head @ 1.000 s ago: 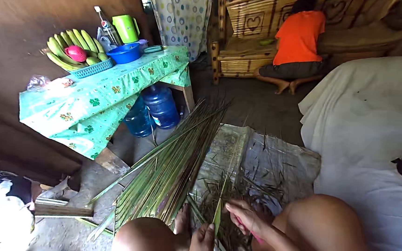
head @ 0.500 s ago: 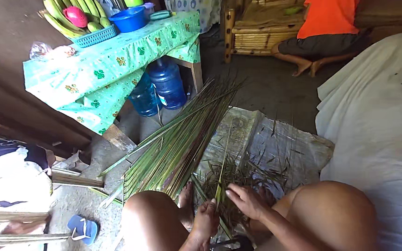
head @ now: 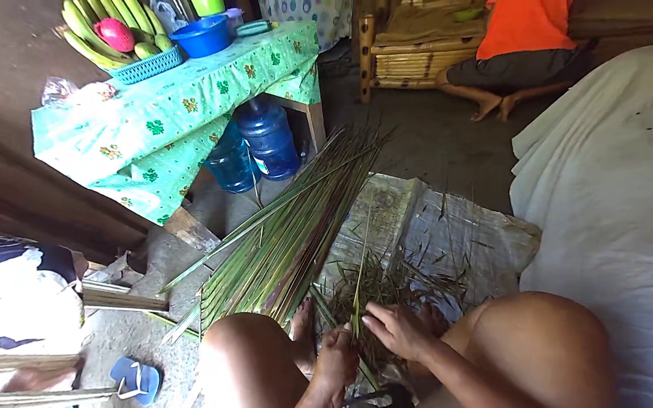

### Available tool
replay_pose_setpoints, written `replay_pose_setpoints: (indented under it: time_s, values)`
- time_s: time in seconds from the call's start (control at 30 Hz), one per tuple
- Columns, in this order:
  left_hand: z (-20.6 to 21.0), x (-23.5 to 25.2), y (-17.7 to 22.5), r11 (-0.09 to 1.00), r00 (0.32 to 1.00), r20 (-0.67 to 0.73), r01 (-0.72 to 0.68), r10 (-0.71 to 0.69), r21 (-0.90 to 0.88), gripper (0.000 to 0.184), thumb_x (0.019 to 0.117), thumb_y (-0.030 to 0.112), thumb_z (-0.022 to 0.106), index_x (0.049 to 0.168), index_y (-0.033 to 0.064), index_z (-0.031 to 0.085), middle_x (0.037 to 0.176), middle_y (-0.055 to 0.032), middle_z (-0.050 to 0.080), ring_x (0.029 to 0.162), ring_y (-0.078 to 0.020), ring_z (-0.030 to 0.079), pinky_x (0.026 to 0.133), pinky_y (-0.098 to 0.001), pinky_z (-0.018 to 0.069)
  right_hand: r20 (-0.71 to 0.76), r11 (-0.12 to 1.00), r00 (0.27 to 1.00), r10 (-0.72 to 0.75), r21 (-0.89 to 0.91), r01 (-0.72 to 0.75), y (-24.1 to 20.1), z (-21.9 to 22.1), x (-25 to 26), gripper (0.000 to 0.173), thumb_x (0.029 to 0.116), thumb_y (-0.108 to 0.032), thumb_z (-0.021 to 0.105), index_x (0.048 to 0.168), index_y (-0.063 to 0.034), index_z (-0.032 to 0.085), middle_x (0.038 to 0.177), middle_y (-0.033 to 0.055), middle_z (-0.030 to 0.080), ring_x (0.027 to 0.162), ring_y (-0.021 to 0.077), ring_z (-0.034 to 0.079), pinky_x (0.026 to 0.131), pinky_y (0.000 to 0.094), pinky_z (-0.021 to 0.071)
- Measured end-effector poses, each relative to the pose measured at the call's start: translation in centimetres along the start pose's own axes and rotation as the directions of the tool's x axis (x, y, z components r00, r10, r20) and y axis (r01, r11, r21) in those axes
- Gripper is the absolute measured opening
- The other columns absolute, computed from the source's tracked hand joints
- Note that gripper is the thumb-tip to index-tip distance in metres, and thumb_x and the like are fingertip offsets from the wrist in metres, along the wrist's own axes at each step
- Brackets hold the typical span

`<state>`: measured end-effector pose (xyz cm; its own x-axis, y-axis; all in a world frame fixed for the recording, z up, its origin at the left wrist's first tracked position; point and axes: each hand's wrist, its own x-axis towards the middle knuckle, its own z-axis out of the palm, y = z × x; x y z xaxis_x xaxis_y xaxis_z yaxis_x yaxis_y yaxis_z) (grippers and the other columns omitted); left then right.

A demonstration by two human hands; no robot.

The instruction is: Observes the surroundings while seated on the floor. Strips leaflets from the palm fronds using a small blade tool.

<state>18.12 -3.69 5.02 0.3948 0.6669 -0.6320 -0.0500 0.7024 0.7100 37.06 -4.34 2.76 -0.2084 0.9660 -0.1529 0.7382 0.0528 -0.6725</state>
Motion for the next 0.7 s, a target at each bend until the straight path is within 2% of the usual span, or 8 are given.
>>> replay_pose_setpoints:
  time_s: [0.07,0.1,0.23,0.3,0.37,0.43,0.53,0.7]
  values:
    - [0.0,-0.2,-0.1,1.000,1.000,0.014,0.012,-0.012,0.018,0.040,0.1138,0.022,0.029,0.082,0.0113,0.050,0.050,0.0078,0.034,0.037,-0.0002,0.028,0.036,-0.0151,0.0247,-0.036,0.996,0.996,0.087,0.002,-0.087,0.8,-1.1,0.5,0.044,0.1082,-0.035,0.041,0.108,0.0013,0.065,0.084,0.0209,0.067,0.082,0.0391,0.069,0.074,0.0569,0.0531]
    - [-0.1,-0.3,-0.1,1.000,1.000,0.022,0.017,-0.017,0.024,0.039,0.1139,0.022,0.029,0.082,0.0115,0.049,0.051,0.0079,0.034,0.038,-0.0003,0.028,0.037,-0.0152,0.0247,-0.051,0.996,0.995,0.082,0.033,-0.081,1.0,-1.5,0.4,0.043,0.1079,-0.034,0.040,0.108,0.0011,0.066,0.083,0.0203,0.067,0.081,0.0379,0.068,0.073,0.0556,0.0524]
    - [0.0,0.1,-0.2,1.000,1.000,0.021,0.012,-0.012,0.011,0.037,0.1138,0.021,0.028,0.087,0.0110,0.051,0.052,0.0081,0.035,0.038,0.0003,0.028,0.037,-0.0149,0.0247,-0.003,0.971,0.995,-0.095,0.222,0.093,-0.1,-0.4,-0.9,0.044,0.1057,-0.036,0.042,0.099,-0.0004,0.068,0.073,0.0138,0.061,0.069,0.0271,0.061,0.065,0.0473,0.0485]
    - [0.0,0.0,-0.2,1.000,1.000,0.030,-0.001,0.000,0.007,0.035,0.1131,0.019,0.028,0.092,0.0102,0.055,0.053,0.0082,0.037,0.039,0.0008,0.030,0.037,-0.0146,0.0261,0.031,0.972,0.990,-0.139,0.194,0.131,-0.3,0.5,-1.0,0.043,0.1060,-0.035,0.043,0.095,0.0001,0.065,0.071,0.0147,0.059,0.067,0.0292,0.061,0.063,0.0482,0.0474]
    - [-0.1,-0.3,-0.2,1.000,0.999,0.041,0.014,-0.015,0.022,0.038,0.1138,0.023,0.028,0.086,0.0113,0.051,0.053,0.0079,0.036,0.039,-0.0002,0.029,0.037,-0.0153,0.0256,0.062,0.993,0.995,-0.072,0.100,0.066,0.1,0.2,-0.5,0.045,0.1070,-0.037,0.041,0.099,0.0005,0.065,0.076,0.0181,0.062,0.074,0.0344,0.065,0.067,0.0530,0.0501]
    - [-0.1,-0.5,-0.2,0.999,0.998,0.067,0.019,-0.022,0.036,0.040,0.1140,0.024,0.027,0.083,0.0116,0.049,0.052,0.0076,0.035,0.038,-0.0007,0.028,0.037,-0.0156,0.0251,0.055,0.997,0.996,0.064,0.048,-0.067,1.1,-1.0,0.4,0.046,0.1082,-0.037,0.040,0.106,0.0013,0.065,0.084,0.0204,0.065,0.083,0.0376,0.067,0.076,0.0562,0.0513]
    - [-0.3,-0.7,-0.4,0.999,0.996,0.087,0.003,-0.007,0.042,0.041,0.1137,0.023,0.026,0.082,0.0119,0.049,0.051,0.0078,0.035,0.038,-0.0002,0.028,0.036,-0.0153,0.0242,-0.029,0.981,0.984,0.178,0.089,-0.175,2.6,-2.4,1.2,0.045,0.1094,-0.035,0.038,0.108,0.0015,0.064,0.086,0.0199,0.064,0.085,0.0365,0.065,0.078,0.0556,0.0495]
    - [-0.2,-0.1,-0.4,0.999,0.999,0.031,-0.015,0.014,0.039,0.036,0.1135,0.020,0.029,0.087,0.0105,0.051,0.052,0.0074,0.037,0.038,-0.0003,0.030,0.037,-0.0154,0.0265,0.007,0.961,0.999,-0.047,0.272,0.044,-0.5,-0.4,-0.8,0.045,0.1062,-0.033,0.041,0.102,0.0022,0.068,0.077,0.0158,0.062,0.072,0.0282,0.061,0.069,0.0485,0.0487]
